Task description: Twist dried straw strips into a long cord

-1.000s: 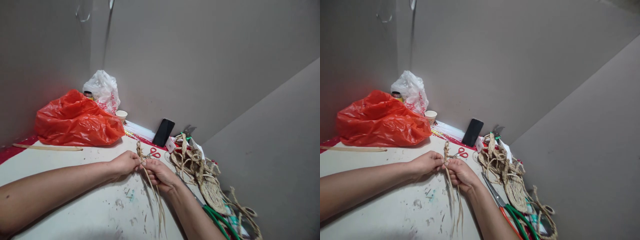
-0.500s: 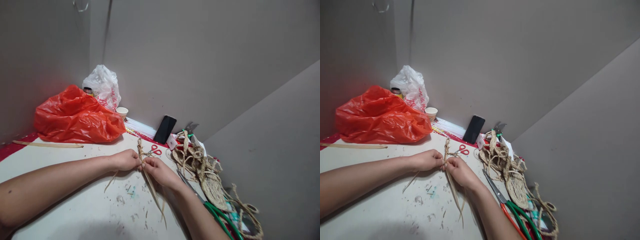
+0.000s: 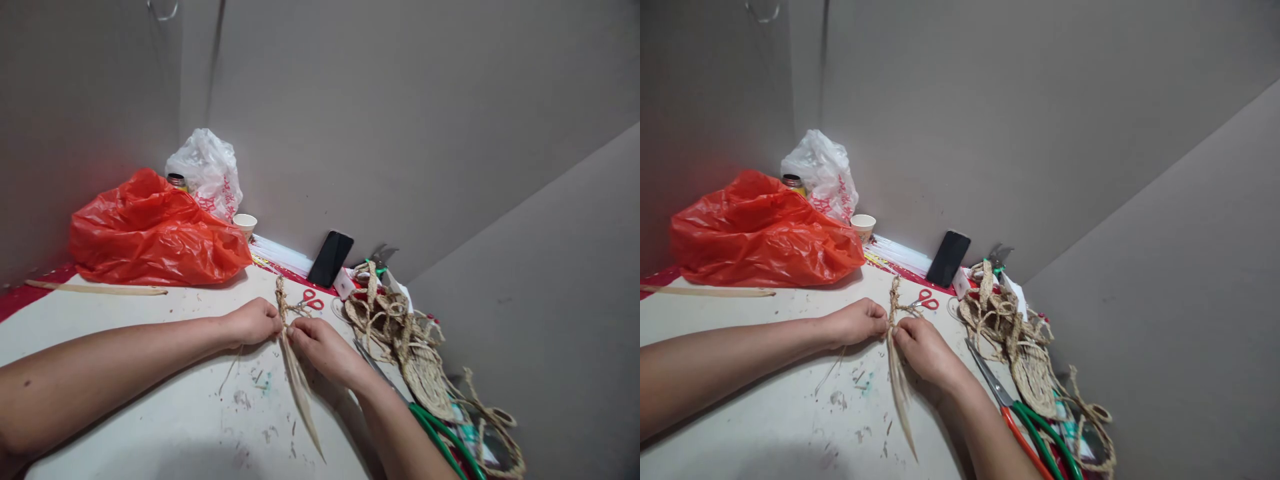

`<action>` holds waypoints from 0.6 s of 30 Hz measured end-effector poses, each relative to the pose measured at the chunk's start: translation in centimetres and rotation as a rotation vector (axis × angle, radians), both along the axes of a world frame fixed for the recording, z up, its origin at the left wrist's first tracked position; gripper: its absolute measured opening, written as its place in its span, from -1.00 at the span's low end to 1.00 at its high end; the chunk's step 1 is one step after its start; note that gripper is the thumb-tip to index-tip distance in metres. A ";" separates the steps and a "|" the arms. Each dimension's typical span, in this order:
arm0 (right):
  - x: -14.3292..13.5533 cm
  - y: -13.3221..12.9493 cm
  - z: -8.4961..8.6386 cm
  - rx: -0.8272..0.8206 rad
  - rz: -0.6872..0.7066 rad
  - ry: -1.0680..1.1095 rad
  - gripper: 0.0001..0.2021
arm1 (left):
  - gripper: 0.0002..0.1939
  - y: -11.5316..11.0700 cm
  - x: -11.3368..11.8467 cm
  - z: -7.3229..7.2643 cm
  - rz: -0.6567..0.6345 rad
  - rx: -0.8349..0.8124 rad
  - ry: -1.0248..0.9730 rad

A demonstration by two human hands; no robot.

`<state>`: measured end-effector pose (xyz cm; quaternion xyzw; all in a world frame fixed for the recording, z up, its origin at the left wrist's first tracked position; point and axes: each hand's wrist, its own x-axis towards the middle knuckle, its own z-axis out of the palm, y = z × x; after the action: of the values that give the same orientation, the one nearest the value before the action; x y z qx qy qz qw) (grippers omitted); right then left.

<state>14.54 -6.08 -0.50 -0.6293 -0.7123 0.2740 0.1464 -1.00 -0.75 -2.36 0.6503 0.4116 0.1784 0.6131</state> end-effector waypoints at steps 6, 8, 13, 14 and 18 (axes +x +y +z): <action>-0.7 -0.5 0.7 0.031 -0.060 -0.002 -0.76 | -0.86 0.0 0.1 -0.1 -0.009 0.061 -0.019; -1.0 -0.7 0.7 0.004 -0.057 0.041 -0.75 | -0.86 -0.1 0.1 -0.2 0.005 0.056 -0.027; -1.8 -1.1 -0.7 -0.102 -0.094 0.148 -0.71 | -0.88 0.1 0.1 -0.3 0.001 -0.080 -0.078; -1.8 -1.2 -1.1 -0.128 -0.106 0.171 -0.70 | -0.87 0.2 0.0 -0.3 -0.009 -0.113 -0.069; -1.8 -1.4 -1.6 -0.120 -0.116 0.209 -0.70 | -0.80 0.3 -0.1 -0.1 -0.042 -0.191 -0.047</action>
<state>12.70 -7.51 -2.07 -0.6452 -0.6378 0.3714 0.1975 -1.08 -0.40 -2.49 0.5930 0.3986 0.1408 0.6853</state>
